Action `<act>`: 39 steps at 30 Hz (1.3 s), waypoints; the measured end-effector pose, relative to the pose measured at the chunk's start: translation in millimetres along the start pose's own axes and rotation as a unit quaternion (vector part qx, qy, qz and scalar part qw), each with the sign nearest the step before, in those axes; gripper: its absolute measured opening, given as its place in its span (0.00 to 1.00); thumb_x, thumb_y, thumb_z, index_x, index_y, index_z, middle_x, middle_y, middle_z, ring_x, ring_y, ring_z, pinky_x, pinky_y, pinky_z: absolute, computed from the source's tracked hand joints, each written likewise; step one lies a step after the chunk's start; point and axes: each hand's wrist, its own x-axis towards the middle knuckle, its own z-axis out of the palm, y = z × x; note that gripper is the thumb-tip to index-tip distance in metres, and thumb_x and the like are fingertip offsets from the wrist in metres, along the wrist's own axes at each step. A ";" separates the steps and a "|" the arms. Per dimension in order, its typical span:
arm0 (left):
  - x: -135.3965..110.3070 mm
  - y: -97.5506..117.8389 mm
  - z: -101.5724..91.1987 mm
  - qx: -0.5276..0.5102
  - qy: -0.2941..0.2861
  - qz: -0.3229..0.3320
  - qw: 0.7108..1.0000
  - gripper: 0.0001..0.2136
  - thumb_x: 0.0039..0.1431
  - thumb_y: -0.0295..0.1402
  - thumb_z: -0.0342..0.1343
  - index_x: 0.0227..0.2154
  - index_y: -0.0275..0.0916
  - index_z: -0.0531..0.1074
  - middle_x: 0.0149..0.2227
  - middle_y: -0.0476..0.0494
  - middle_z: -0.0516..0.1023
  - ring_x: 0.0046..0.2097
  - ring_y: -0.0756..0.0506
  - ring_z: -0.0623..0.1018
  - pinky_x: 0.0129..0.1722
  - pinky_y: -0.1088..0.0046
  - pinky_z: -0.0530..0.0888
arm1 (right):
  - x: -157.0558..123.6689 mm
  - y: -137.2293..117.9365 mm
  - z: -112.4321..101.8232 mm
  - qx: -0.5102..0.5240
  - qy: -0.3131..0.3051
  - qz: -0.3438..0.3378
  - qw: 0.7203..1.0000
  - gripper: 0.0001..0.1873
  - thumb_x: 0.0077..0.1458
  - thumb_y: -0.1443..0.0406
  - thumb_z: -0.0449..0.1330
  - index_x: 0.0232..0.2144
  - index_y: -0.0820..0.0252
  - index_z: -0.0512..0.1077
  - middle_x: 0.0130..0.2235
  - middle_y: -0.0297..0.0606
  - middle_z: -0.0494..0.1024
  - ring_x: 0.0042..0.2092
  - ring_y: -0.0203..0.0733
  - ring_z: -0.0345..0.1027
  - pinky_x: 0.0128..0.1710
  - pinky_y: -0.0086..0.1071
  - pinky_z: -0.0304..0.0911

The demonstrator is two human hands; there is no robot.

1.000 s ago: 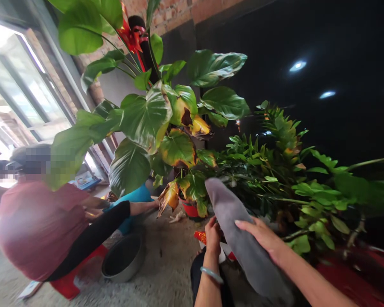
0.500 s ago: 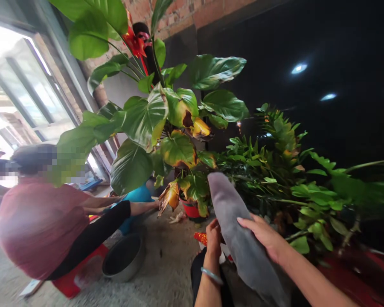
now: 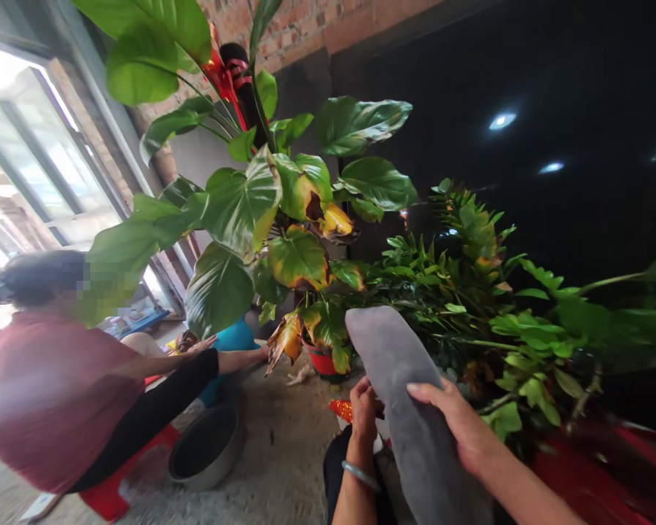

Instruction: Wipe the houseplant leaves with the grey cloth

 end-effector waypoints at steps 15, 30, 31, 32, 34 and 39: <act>3.4 -3.4 9.3 -0.064 0.008 -0.012 0.998 0.24 0.28 0.51 0.66 0.24 0.35 0.75 0.24 0.44 0.76 0.25 0.47 0.73 0.20 0.74 0.67 | -13.7 -67.2 -26.0 0.110 0.225 -0.133 0.959 0.13 0.36 0.64 0.66 0.30 0.54 0.73 0.19 0.30 0.80 0.26 0.47 0.77 0.27 0.34 0.72; 12.2 -25.1 22.1 0.072 0.036 0.056 0.995 0.08 0.30 0.32 0.65 0.17 0.34 0.77 0.11 0.55 0.64 0.16 0.54 0.62 0.17 0.77 0.59 | 11.3 95.1 -59.7 -0.112 0.037 0.056 0.991 0.22 0.38 0.51 0.65 0.34 0.60 0.78 0.33 0.43 0.84 0.42 0.59 0.78 0.40 0.45 0.71; 13.7 -26.3 20.7 0.069 0.047 0.050 0.995 0.06 0.31 0.32 0.65 0.17 0.35 0.77 0.10 0.55 0.63 0.16 0.54 0.61 0.17 0.77 0.59 | 6.6 89.3 -59.5 -0.113 0.039 0.055 0.991 0.23 0.37 0.51 0.65 0.34 0.59 0.78 0.33 0.43 0.84 0.42 0.59 0.78 0.40 0.45 0.71; 15.0 -27.2 19.0 0.066 0.058 0.043 0.995 0.06 0.32 0.31 0.64 0.16 0.35 0.76 0.10 0.55 0.63 0.15 0.54 0.61 0.16 0.77 0.59 | 0.1 80.3 -59.0 -0.113 0.045 0.055 0.991 0.22 0.36 0.52 0.66 0.34 0.59 0.78 0.33 0.43 0.84 0.42 0.59 0.78 0.40 0.44 0.71; 16.9 -28.1 15.8 0.061 0.077 0.028 0.995 0.05 0.32 0.30 0.64 0.16 0.35 0.75 0.09 0.56 0.62 0.14 0.54 0.61 0.15 0.77 0.58 | -16.5 51.9 -57.0 -0.103 0.071 0.053 0.991 0.22 0.34 0.54 0.68 0.33 0.58 0.77 0.32 0.42 0.84 0.40 0.58 0.78 0.38 0.42 0.71; 17.3 -28.8 13.5 0.057 0.092 0.011 0.994 0.04 0.33 0.27 0.64 0.15 0.35 0.74 0.09 0.56 0.63 0.14 0.53 0.63 0.15 0.78 0.60 | -41.2 -50.3 -47.5 0.011 0.200 -0.056 0.978 0.16 0.31 0.60 0.68 0.28 0.55 0.73 0.22 0.37 0.81 0.29 0.53 0.77 0.26 0.37 0.70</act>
